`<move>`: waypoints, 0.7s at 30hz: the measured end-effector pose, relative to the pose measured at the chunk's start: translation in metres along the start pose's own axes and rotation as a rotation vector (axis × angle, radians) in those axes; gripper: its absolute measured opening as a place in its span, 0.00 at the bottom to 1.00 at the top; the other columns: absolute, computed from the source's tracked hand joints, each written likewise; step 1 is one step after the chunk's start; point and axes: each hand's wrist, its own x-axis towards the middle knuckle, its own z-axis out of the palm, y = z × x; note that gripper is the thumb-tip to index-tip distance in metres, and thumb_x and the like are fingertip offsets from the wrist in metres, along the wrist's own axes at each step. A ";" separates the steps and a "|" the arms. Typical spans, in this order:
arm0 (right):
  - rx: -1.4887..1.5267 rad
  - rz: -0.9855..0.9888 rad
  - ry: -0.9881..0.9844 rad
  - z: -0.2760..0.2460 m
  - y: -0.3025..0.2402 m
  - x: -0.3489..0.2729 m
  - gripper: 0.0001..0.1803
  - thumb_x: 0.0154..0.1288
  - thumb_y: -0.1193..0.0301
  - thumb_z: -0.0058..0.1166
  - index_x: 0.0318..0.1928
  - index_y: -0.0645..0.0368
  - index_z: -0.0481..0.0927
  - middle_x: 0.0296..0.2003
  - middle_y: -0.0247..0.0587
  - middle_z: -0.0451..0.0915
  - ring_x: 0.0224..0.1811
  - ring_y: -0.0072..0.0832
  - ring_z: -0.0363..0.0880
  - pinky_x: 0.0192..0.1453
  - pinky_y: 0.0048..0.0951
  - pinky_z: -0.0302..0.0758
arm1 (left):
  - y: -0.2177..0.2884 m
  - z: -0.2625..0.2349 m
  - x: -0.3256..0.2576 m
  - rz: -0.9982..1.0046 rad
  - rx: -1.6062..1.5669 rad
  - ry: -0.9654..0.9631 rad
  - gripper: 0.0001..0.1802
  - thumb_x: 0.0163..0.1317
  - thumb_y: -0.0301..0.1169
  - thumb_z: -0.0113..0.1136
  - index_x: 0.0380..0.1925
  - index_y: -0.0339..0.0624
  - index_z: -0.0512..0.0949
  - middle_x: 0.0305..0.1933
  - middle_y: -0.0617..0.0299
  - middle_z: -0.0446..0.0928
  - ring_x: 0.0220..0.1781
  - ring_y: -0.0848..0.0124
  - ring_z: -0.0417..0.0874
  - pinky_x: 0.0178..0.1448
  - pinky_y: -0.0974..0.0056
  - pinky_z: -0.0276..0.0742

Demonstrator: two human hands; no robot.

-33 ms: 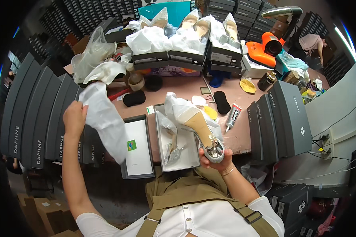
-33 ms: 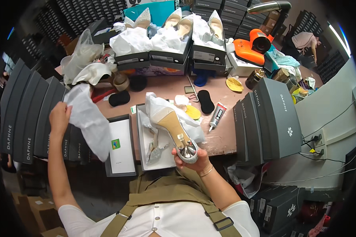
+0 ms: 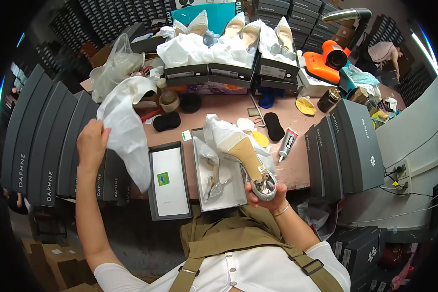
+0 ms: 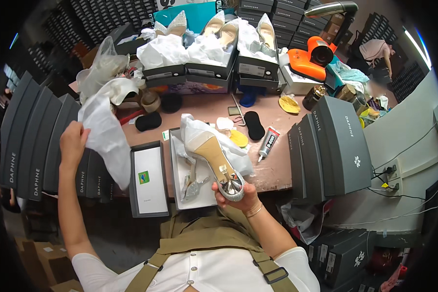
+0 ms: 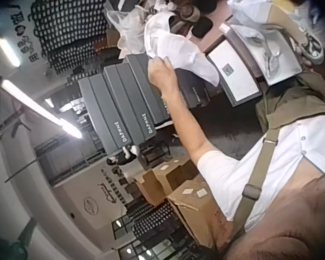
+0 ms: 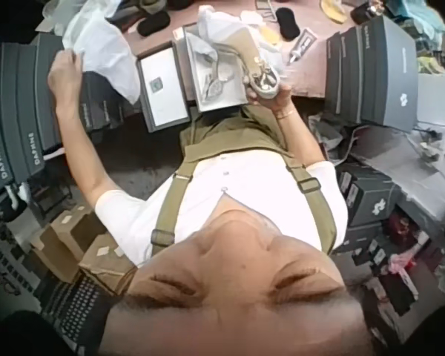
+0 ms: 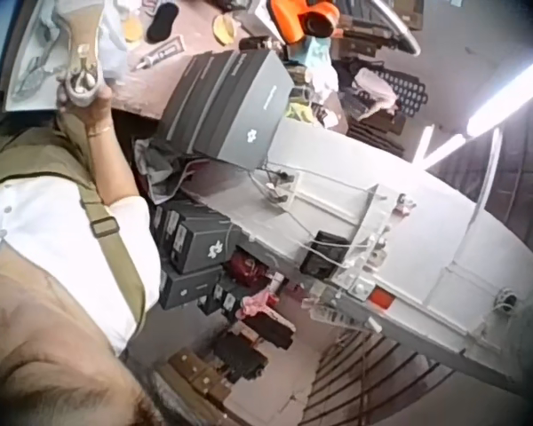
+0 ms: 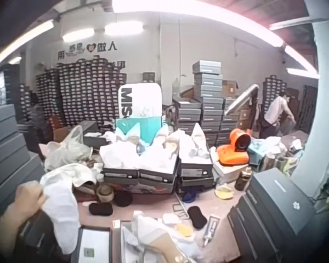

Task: Packing high-heeled shoes into brand-labeled boxes using tissue paper and silica gel packets.

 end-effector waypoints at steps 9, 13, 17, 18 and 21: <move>-0.240 0.060 0.091 0.027 0.003 0.010 0.44 0.51 0.50 0.65 0.61 0.62 0.63 0.51 0.49 0.74 0.37 0.30 0.77 0.35 0.28 0.77 | 0.101 0.076 -0.087 0.069 -0.780 -0.260 0.07 0.60 0.26 0.58 0.36 0.34 0.77 0.33 0.48 0.77 0.34 0.52 0.79 0.38 0.59 0.74; -0.426 0.103 0.152 0.030 -0.001 0.005 0.45 0.49 0.50 0.66 0.60 0.65 0.63 0.51 0.46 0.76 0.37 0.26 0.77 0.36 0.26 0.77 | 0.121 0.105 -0.112 0.040 -0.664 -0.110 0.08 0.61 0.24 0.54 0.40 0.37 0.75 0.34 0.49 0.78 0.36 0.48 0.79 0.37 0.55 0.74; -0.632 0.194 0.228 0.050 -0.010 -0.005 0.50 0.39 0.48 0.71 0.58 0.69 0.67 0.48 0.46 0.78 0.39 0.27 0.78 0.41 0.27 0.75 | 0.113 0.116 -0.125 0.025 -0.601 -0.134 0.12 0.57 0.22 0.56 0.42 0.40 0.74 0.36 0.50 0.78 0.40 0.50 0.79 0.41 0.53 0.74; -0.688 0.202 0.204 0.059 -0.015 -0.010 0.52 0.37 0.49 0.72 0.57 0.72 0.67 0.48 0.48 0.78 0.45 0.31 0.78 0.50 0.30 0.73 | 0.108 0.116 -0.125 0.034 -0.587 -0.133 0.12 0.55 0.22 0.57 0.41 0.40 0.74 0.37 0.51 0.78 0.40 0.51 0.79 0.42 0.53 0.74; -0.721 0.371 -0.070 0.069 -0.033 -0.021 0.51 0.38 0.53 0.73 0.57 0.77 0.68 0.47 0.53 0.78 0.49 0.34 0.77 0.56 0.35 0.70 | 0.114 0.105 -0.116 0.038 -0.537 -0.117 0.14 0.52 0.23 0.61 0.40 0.40 0.75 0.38 0.55 0.78 0.43 0.55 0.77 0.45 0.56 0.74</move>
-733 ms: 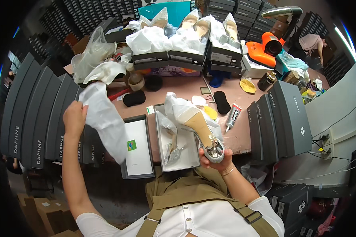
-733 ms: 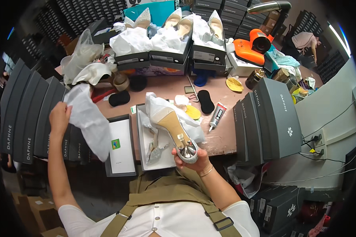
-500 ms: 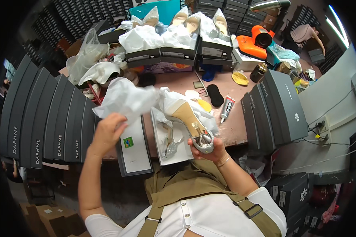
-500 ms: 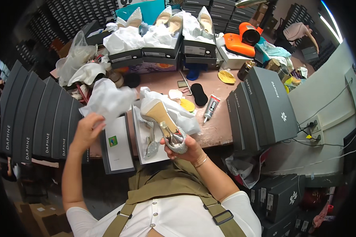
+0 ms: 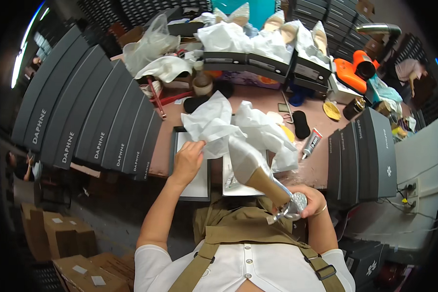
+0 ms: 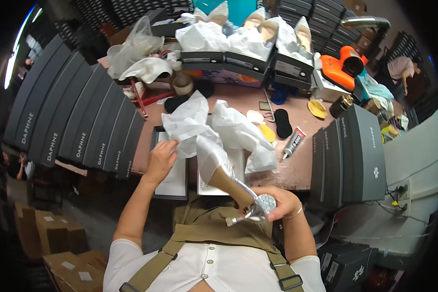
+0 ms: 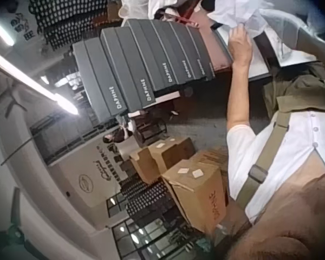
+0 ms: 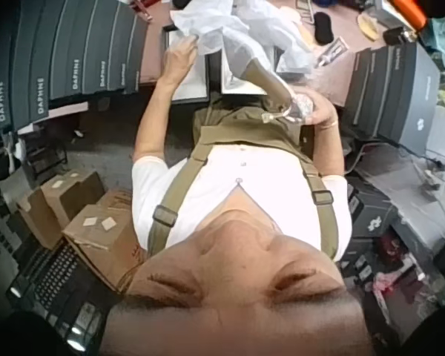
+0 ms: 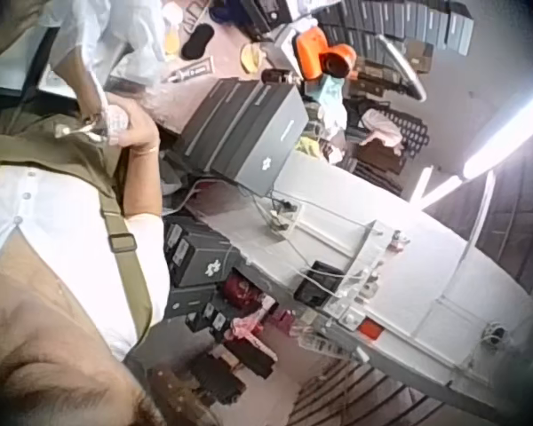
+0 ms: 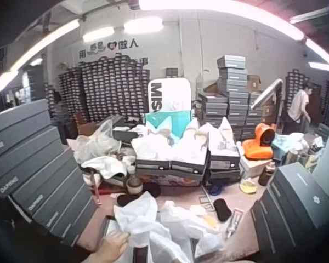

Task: Packing high-heeled shoes into brand-labeled boxes using tissue paper and silica gel packets.

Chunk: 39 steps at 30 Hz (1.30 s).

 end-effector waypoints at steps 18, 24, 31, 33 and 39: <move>-0.019 0.156 0.233 0.049 0.030 0.141 0.28 0.64 0.68 0.55 0.62 0.61 0.66 0.50 0.38 0.75 0.49 0.24 0.73 0.47 0.26 0.73 | 0.062 -0.062 -0.061 0.322 0.031 0.189 0.12 0.46 0.19 0.61 0.34 0.37 0.79 0.40 0.55 0.78 0.27 0.62 0.76 0.29 0.61 0.75; 0.294 -0.343 0.191 0.004 0.131 0.190 0.27 0.68 0.71 0.48 0.66 0.62 0.62 0.61 0.43 0.67 0.62 0.34 0.66 0.69 0.30 0.61 | 0.096 -0.037 -0.067 0.439 -0.160 0.079 0.17 0.46 0.19 0.59 0.40 0.35 0.80 0.50 0.52 0.78 0.29 0.66 0.80 0.29 0.66 0.77; -0.927 -0.287 0.239 0.029 0.108 0.204 0.27 0.69 0.69 0.44 0.67 0.60 0.60 0.63 0.41 0.66 0.66 0.30 0.62 0.71 0.29 0.57 | 0.107 -0.019 -0.104 0.472 -0.515 0.164 0.21 0.43 0.18 0.61 0.42 0.34 0.80 0.52 0.51 0.77 0.38 0.62 0.84 0.38 0.64 0.82; -1.462 -0.367 0.320 0.038 0.117 0.213 0.28 0.68 0.69 0.45 0.67 0.60 0.60 0.63 0.41 0.66 0.66 0.30 0.62 0.72 0.29 0.56 | 0.115 -0.020 -0.098 0.405 -0.494 0.114 0.19 0.45 0.20 0.62 0.42 0.35 0.80 0.53 0.51 0.77 0.40 0.62 0.84 0.40 0.64 0.82; -0.931 -0.283 -0.014 -0.002 0.163 0.215 0.23 0.67 0.67 0.45 0.60 0.63 0.68 0.59 0.47 0.70 0.60 0.36 0.70 0.65 0.32 0.64 | 0.054 0.009 -0.105 -0.058 -0.330 0.155 0.18 0.48 0.21 0.56 0.43 0.33 0.78 0.49 0.46 0.76 0.50 0.52 0.79 0.53 0.56 0.76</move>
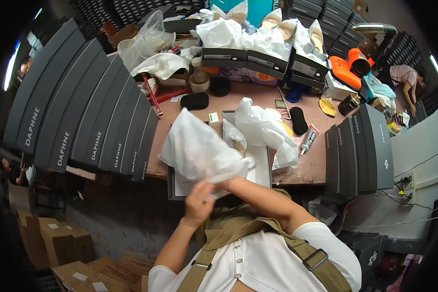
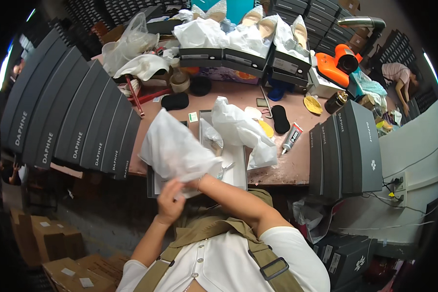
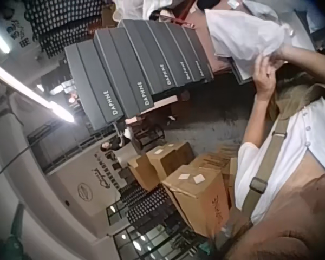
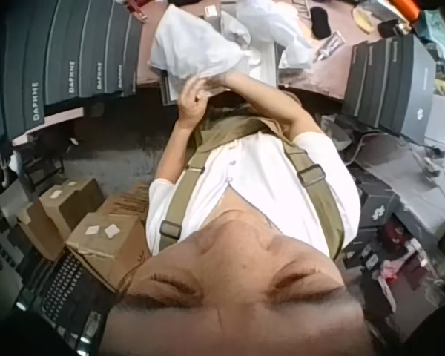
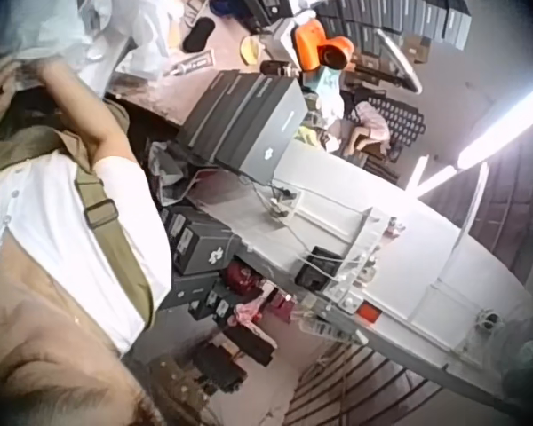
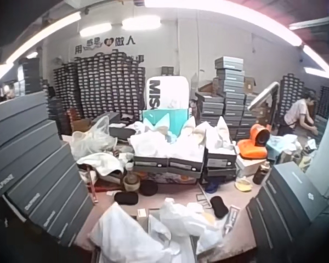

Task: Packing high-heeled shoes into brand-labeled boxes using tissue paper and silica gel packets.

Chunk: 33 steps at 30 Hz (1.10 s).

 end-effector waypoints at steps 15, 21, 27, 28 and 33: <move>-0.218 0.331 0.822 -0.086 -0.034 -0.058 0.08 0.61 0.73 0.54 0.40 0.65 0.76 0.33 0.47 0.77 0.34 0.34 0.78 0.39 0.30 0.75 | 0.007 0.001 0.072 -0.073 -0.004 0.017 0.20 0.58 0.28 0.59 0.51 0.36 0.74 0.49 0.48 0.75 0.43 0.55 0.79 0.59 0.56 0.70; 0.058 0.465 0.616 -0.107 -0.050 -0.077 0.12 0.64 0.73 0.50 0.46 0.64 0.75 0.33 0.46 0.79 0.34 0.30 0.80 0.39 0.29 0.77 | -0.021 0.041 0.066 0.163 0.116 -0.643 0.16 0.59 0.34 0.60 0.44 0.37 0.77 0.41 0.53 0.79 0.42 0.57 0.79 0.63 0.52 0.67; -0.376 0.567 0.490 -0.065 0.004 -0.063 0.39 0.59 0.70 0.53 0.69 0.60 0.50 0.37 0.65 0.77 0.40 0.59 0.77 0.47 0.49 0.73 | -0.038 -0.006 0.052 -0.127 0.228 -1.037 0.14 0.56 0.32 0.63 0.41 0.37 0.79 0.36 0.55 0.79 0.37 0.60 0.80 0.56 0.54 0.74; -0.382 0.648 0.446 -0.067 0.015 -0.057 0.43 0.59 0.70 0.53 0.71 0.59 0.46 0.36 0.67 0.77 0.40 0.62 0.76 0.47 0.51 0.72 | -0.029 -0.012 0.058 -0.164 0.102 -0.905 0.14 0.57 0.32 0.63 0.42 0.37 0.79 0.36 0.55 0.79 0.38 0.61 0.81 0.54 0.55 0.75; 0.536 0.541 0.482 -0.103 -0.047 -0.069 0.36 0.64 0.73 0.49 0.70 0.61 0.52 0.35 0.40 0.79 0.35 0.21 0.75 0.41 0.24 0.74 | -0.014 -0.002 0.051 -0.563 -0.795 -0.326 0.24 0.65 0.37 0.55 0.56 0.33 0.70 0.49 0.57 0.77 0.52 0.67 0.78 0.60 0.60 0.70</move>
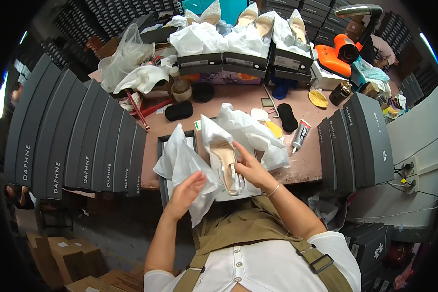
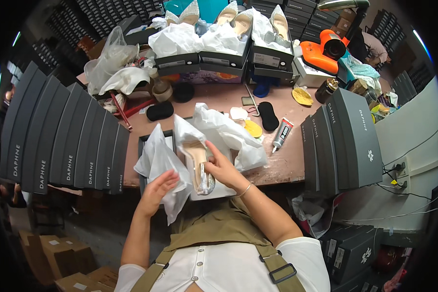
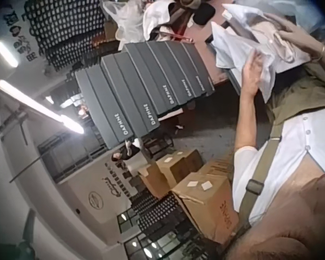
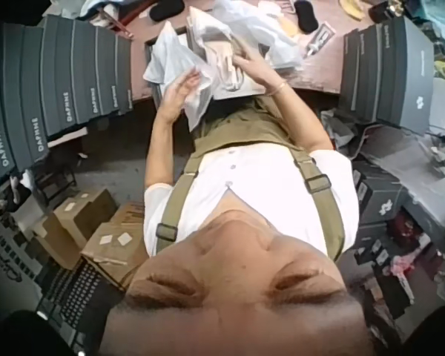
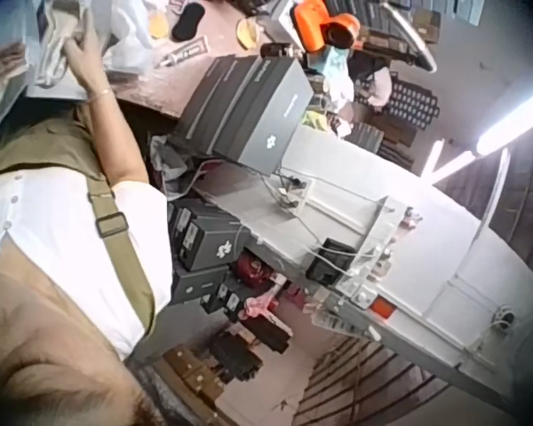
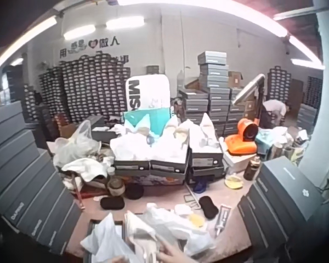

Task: Packing high-heeled shoes into brand-labeled boxes using tissue paper and silica gel packets.

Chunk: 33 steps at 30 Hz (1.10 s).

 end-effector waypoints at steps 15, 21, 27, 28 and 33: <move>-0.624 -0.416 -0.238 0.001 -0.065 -0.055 0.39 0.45 0.66 0.70 0.60 0.62 0.71 0.60 0.52 0.69 0.60 0.42 0.71 0.63 0.37 0.67 | -0.010 0.048 0.026 -0.095 -0.316 0.049 0.19 0.70 0.34 0.51 0.54 0.34 0.70 0.44 0.61 0.78 0.45 0.74 0.78 0.55 0.68 0.72; 0.560 -0.226 0.035 -0.068 -0.024 -0.097 0.34 0.50 0.54 0.62 0.53 0.67 0.76 0.49 0.50 0.78 0.54 0.43 0.76 0.57 0.41 0.74 | 0.060 0.010 0.140 0.052 0.062 0.183 0.24 0.66 0.34 0.57 0.59 0.38 0.68 0.31 0.64 0.78 0.28 0.79 0.74 0.39 0.71 0.73; 1.035 -0.403 0.105 -0.078 -0.023 -0.110 0.38 0.58 0.50 0.55 0.60 0.66 0.66 0.52 0.55 0.75 0.55 0.52 0.75 0.56 0.51 0.77 | 0.004 -0.004 0.236 -0.082 -0.254 -0.046 0.08 0.66 0.35 0.57 0.35 0.42 0.76 0.24 0.68 0.74 0.19 0.79 0.72 0.30 0.71 0.75; 1.161 -0.448 0.115 -0.082 -0.021 -0.117 0.36 0.61 0.49 0.53 0.60 0.64 0.68 0.51 0.55 0.76 0.56 0.54 0.73 0.58 0.53 0.76 | 0.014 -0.010 0.240 0.110 -0.304 -0.032 0.08 0.66 0.35 0.56 0.35 0.43 0.75 0.24 0.68 0.74 0.21 0.79 0.74 0.31 0.70 0.76; 1.515 -0.382 0.061 -0.103 -0.008 -0.118 0.35 0.61 0.45 0.51 0.55 0.64 0.73 0.46 0.54 0.78 0.50 0.46 0.76 0.50 0.37 0.81 | 0.107 -0.026 0.223 0.242 0.171 0.118 0.26 0.64 0.28 0.56 0.62 0.42 0.63 0.38 0.63 0.75 0.31 0.79 0.76 0.38 0.72 0.75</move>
